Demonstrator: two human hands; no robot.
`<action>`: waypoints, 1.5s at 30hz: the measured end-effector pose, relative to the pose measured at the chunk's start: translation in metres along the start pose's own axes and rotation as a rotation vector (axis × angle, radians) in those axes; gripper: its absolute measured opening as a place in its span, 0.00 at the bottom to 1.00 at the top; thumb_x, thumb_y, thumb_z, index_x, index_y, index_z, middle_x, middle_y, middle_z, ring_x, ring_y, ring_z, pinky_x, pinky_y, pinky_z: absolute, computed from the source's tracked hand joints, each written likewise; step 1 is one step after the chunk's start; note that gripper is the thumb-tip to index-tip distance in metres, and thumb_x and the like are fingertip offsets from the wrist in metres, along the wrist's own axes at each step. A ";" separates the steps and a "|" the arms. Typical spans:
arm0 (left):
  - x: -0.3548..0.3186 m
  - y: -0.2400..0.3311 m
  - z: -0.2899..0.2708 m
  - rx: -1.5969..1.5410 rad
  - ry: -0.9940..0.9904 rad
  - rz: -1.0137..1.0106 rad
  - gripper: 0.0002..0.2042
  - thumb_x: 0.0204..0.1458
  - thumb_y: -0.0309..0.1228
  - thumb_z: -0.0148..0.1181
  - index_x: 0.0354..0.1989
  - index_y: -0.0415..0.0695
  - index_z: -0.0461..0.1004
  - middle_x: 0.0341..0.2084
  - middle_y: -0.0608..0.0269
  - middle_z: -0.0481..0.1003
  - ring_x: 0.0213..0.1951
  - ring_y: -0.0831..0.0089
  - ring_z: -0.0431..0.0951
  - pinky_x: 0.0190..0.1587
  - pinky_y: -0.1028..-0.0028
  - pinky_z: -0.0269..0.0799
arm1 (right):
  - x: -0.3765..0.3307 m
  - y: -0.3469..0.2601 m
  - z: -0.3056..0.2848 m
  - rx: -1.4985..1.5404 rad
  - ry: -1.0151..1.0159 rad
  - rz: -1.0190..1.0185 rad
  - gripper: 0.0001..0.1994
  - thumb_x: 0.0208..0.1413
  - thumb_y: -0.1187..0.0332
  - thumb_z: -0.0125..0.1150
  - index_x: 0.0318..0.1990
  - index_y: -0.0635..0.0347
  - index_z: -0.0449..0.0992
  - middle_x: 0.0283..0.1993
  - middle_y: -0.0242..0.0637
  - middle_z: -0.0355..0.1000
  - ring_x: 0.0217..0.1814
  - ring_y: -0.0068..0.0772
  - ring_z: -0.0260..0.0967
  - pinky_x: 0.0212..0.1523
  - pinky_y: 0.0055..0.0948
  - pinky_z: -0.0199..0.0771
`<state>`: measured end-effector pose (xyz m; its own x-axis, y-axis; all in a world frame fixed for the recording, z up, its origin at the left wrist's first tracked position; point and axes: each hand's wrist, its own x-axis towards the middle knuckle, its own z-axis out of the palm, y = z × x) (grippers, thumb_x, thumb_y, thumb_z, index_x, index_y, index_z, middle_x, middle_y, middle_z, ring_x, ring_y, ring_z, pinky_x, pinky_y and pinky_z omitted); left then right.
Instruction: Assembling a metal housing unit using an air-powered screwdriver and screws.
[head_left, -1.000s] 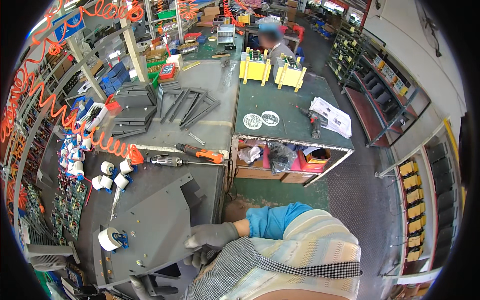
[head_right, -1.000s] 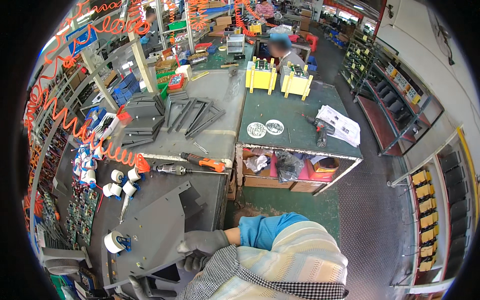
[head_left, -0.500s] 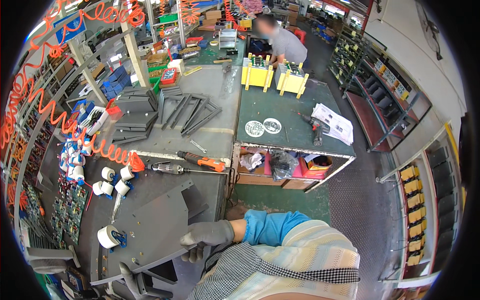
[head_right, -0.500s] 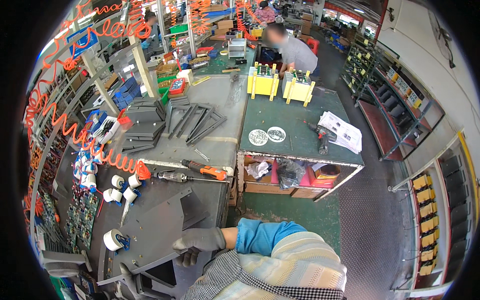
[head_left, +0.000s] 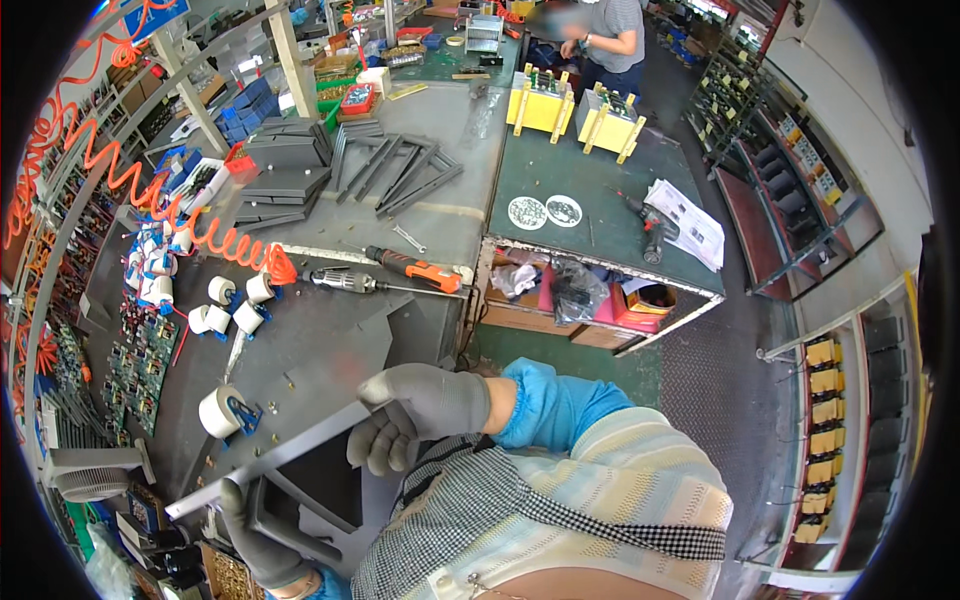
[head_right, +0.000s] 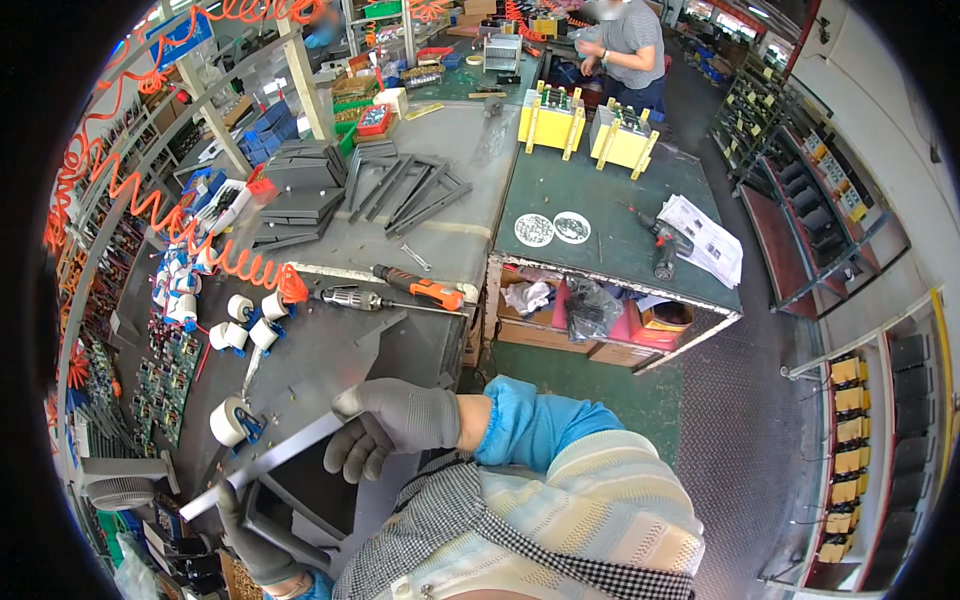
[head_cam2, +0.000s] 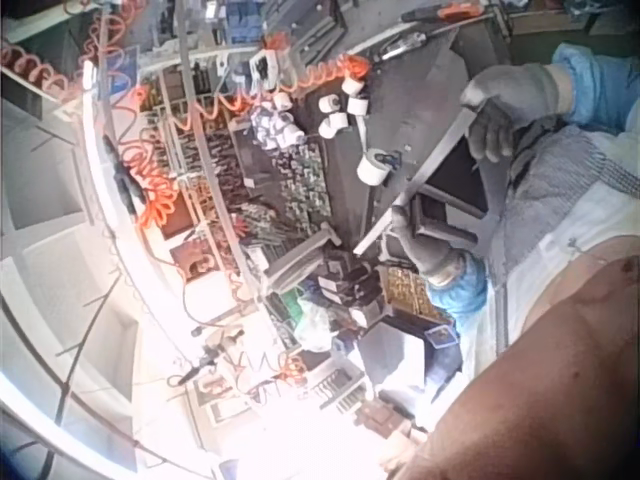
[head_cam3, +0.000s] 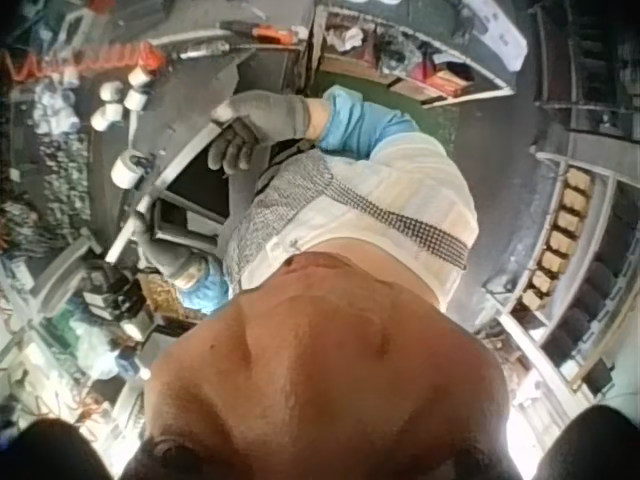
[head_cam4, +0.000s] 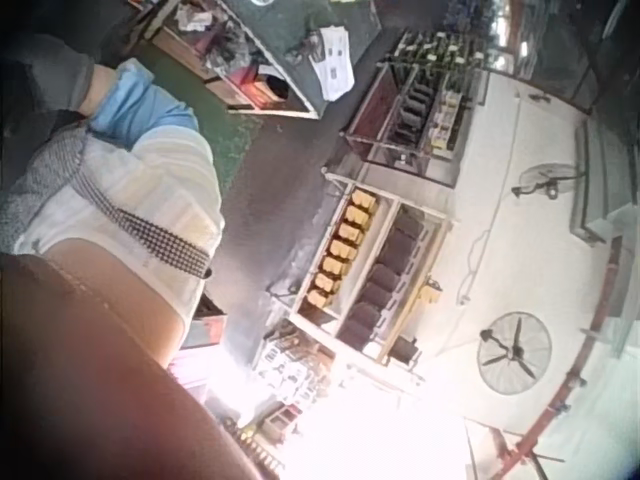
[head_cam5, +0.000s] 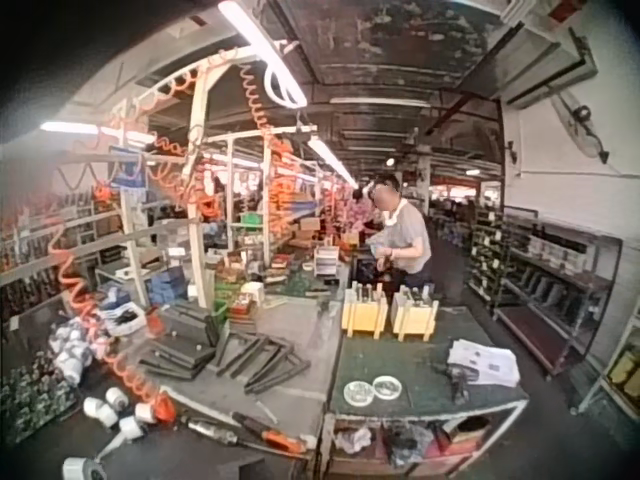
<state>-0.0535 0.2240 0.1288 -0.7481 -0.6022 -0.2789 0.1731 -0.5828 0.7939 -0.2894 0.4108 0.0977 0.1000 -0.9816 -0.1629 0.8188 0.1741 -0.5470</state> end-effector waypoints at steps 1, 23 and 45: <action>0.004 0.004 -0.002 0.060 -0.112 0.010 0.31 0.62 0.54 0.51 0.59 0.37 0.69 0.57 0.49 0.72 0.58 0.59 0.72 0.60 0.59 0.68 | 0.002 -0.001 -0.003 0.090 0.042 -0.012 0.24 0.67 0.55 0.42 0.57 0.70 0.66 0.45 0.55 0.77 0.39 0.45 0.79 0.34 0.34 0.81; 0.003 -0.007 0.015 0.806 0.235 0.370 0.31 0.55 0.23 0.54 0.70 0.39 0.56 0.49 0.58 0.74 0.31 0.83 0.69 0.26 0.85 0.62 | 0.001 0.009 -0.003 0.161 0.026 -0.125 0.27 0.69 0.51 0.41 0.61 0.66 0.66 0.51 0.53 0.75 0.45 0.44 0.79 0.38 0.36 0.80; 0.140 -0.008 0.043 1.456 -0.120 0.462 0.30 0.55 0.25 0.55 0.68 0.37 0.57 0.50 0.33 0.73 0.53 0.42 0.75 0.52 0.57 0.71 | 0.018 -0.008 -0.114 0.308 0.203 -0.204 0.36 0.66 0.39 0.38 0.55 0.70 0.71 0.44 0.43 0.79 0.36 0.37 0.79 0.34 0.32 0.80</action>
<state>-0.1871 0.1679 0.1070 -0.8650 -0.4872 0.1204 -0.3075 0.7041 0.6401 -0.3591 0.4009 0.0056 -0.1698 -0.9526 -0.2525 0.9442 -0.0839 -0.3185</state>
